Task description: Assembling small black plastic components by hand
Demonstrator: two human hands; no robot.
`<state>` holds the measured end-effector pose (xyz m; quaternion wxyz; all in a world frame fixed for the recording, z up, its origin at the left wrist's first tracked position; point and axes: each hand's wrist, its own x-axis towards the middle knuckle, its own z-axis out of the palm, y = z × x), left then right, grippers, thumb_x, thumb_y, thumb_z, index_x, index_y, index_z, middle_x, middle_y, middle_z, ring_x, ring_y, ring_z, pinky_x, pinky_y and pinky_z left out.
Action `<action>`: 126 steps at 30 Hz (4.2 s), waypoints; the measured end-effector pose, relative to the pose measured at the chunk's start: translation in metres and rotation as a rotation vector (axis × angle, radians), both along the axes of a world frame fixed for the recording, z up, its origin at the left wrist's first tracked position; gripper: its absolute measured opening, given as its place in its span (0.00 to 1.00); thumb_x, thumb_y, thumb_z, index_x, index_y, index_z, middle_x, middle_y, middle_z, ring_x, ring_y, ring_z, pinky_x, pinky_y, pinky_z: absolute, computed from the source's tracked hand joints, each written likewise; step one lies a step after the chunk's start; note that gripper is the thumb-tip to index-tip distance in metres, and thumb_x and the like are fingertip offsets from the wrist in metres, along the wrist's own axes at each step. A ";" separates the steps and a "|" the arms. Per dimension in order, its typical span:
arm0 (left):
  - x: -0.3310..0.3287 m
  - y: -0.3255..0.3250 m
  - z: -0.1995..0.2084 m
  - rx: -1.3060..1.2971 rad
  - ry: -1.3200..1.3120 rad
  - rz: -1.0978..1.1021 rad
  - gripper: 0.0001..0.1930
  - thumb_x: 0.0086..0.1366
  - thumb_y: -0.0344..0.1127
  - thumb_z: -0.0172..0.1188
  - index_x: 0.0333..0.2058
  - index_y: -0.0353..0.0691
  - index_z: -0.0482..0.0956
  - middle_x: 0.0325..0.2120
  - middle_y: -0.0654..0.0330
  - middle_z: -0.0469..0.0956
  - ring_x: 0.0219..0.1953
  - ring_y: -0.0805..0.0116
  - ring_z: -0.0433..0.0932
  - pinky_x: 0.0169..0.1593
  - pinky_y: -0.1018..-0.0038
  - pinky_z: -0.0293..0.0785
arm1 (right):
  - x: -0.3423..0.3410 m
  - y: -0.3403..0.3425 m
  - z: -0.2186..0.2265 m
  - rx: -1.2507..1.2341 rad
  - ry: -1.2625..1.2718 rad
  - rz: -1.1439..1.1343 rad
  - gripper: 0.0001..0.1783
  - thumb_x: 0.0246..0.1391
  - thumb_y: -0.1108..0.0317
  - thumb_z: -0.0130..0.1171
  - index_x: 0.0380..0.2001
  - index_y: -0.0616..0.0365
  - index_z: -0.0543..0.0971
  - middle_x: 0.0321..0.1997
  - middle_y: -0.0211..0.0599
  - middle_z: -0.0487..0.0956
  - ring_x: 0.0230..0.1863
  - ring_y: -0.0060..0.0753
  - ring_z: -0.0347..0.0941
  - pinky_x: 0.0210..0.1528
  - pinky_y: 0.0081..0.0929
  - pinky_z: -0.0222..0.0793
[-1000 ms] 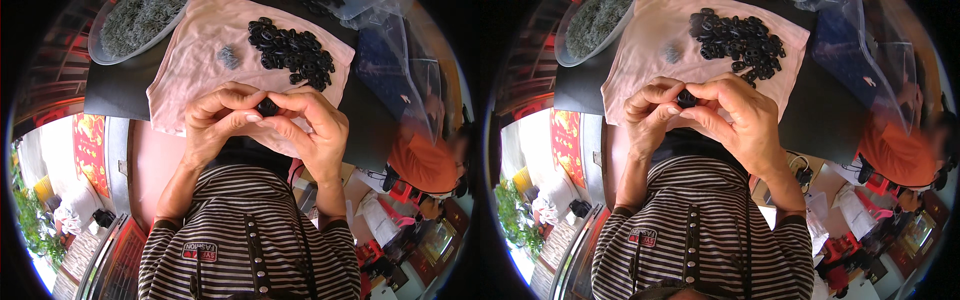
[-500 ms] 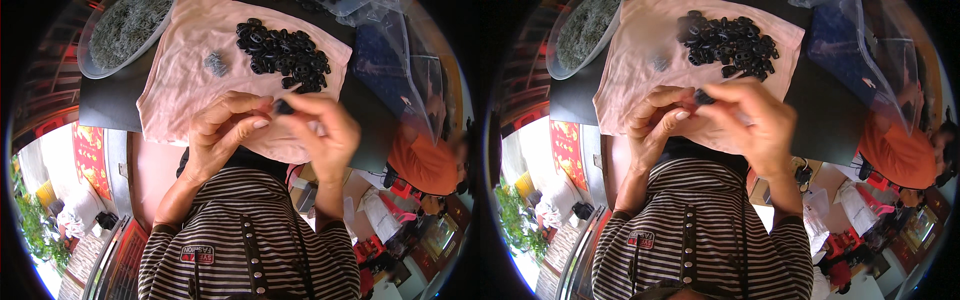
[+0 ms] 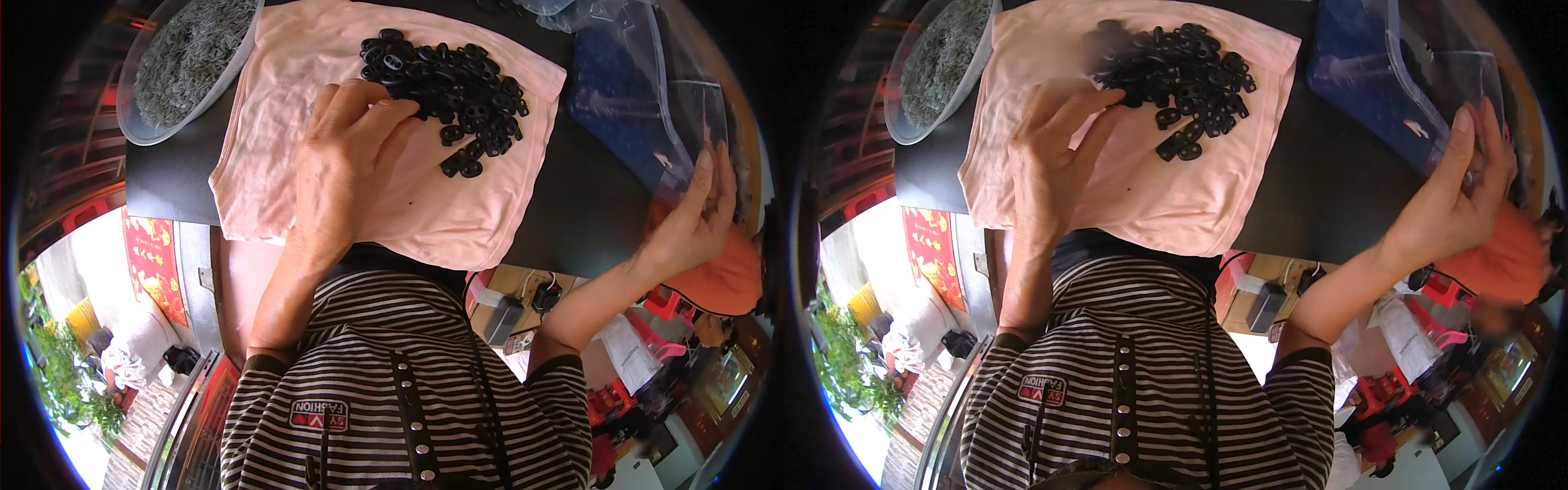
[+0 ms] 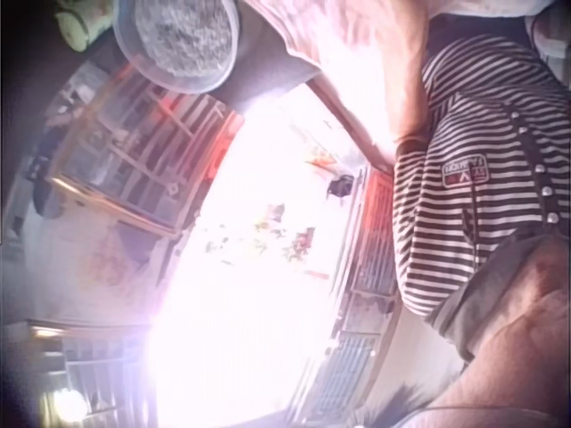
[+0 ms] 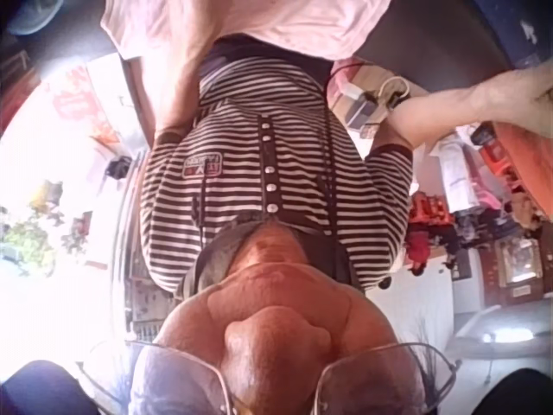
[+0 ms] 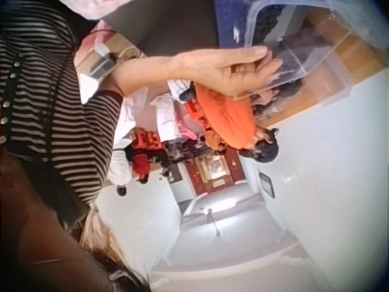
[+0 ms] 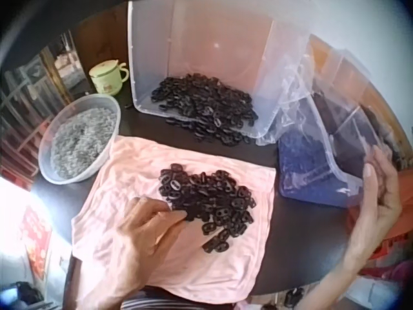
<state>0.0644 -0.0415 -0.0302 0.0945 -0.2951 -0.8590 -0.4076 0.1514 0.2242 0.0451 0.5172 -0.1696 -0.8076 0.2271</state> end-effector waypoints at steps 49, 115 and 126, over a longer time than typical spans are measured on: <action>0.016 0.011 -0.006 -0.138 0.015 -0.135 0.11 0.49 0.28 0.60 0.35 0.41 0.74 0.33 0.62 0.71 0.37 0.63 0.75 0.35 0.69 0.75 | 0.012 -0.118 -0.069 -0.291 -0.691 0.533 0.07 0.46 0.74 0.61 0.30 0.58 0.75 0.31 0.37 0.75 0.28 0.42 0.74 0.28 0.33 0.69; 0.035 -0.015 0.008 0.332 -0.244 -0.209 0.11 0.54 0.16 0.58 0.37 0.32 0.78 0.30 0.54 0.77 0.29 0.67 0.76 0.32 0.78 0.71 | -0.178 0.099 0.083 -0.480 -0.761 0.555 0.13 0.58 0.66 0.50 0.40 0.65 0.72 0.27 0.41 0.79 0.13 0.15 0.65 0.12 0.12 0.56; 0.046 -0.025 0.006 0.345 -0.307 -0.181 0.10 0.55 0.16 0.58 0.36 0.32 0.78 0.29 0.54 0.78 0.29 0.67 0.76 0.30 0.77 0.71 | -0.200 0.087 0.074 0.348 -1.035 0.156 0.14 0.48 0.61 0.55 0.25 0.62 0.81 0.13 0.33 0.75 0.13 0.27 0.70 0.21 0.31 0.69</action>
